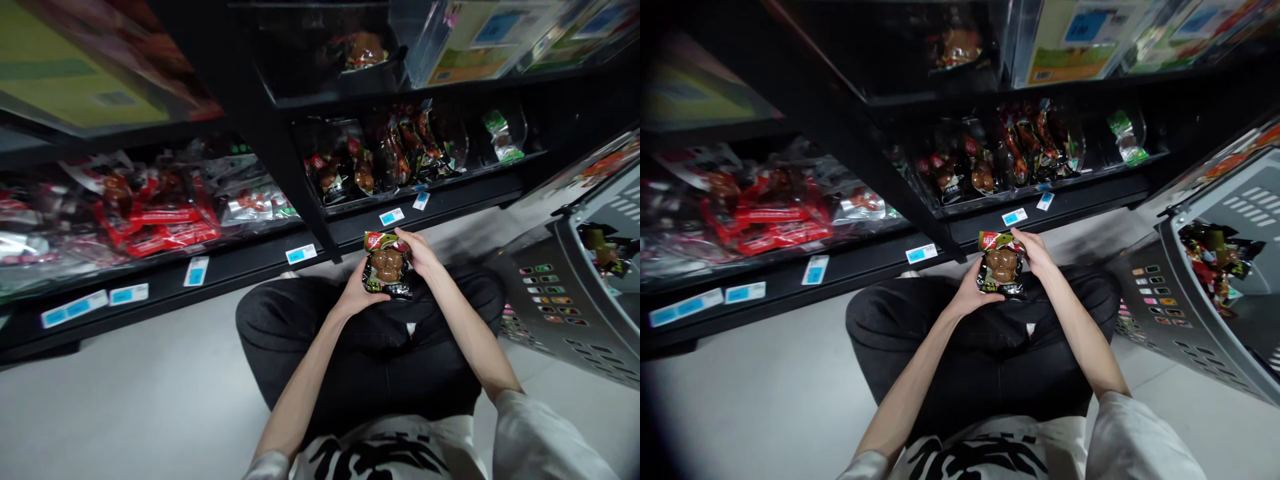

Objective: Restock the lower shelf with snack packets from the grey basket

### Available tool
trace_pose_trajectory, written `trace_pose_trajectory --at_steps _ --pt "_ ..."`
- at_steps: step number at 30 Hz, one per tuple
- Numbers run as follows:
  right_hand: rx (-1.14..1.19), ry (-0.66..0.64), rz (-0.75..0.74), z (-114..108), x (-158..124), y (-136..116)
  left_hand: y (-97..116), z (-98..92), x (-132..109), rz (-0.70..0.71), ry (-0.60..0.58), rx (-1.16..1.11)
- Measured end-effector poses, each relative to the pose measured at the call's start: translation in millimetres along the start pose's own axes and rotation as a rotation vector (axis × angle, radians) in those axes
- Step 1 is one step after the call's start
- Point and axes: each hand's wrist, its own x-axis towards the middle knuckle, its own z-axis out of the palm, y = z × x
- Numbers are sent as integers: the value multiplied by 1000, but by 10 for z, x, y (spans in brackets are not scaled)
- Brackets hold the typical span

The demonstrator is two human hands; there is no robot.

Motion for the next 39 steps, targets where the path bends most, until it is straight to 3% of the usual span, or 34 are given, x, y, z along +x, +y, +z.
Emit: trace_pose_trajectory --at_steps 21,30,39 --pt "7 -47 -4 -17 3 9 -82 2 -21 16 -8 125" --pt "-11 -15 20 6 12 22 -113 14 -18 -42 106 179" --pt "35 -77 41 8 -16 -14 -170 12 8 -36 108 38"
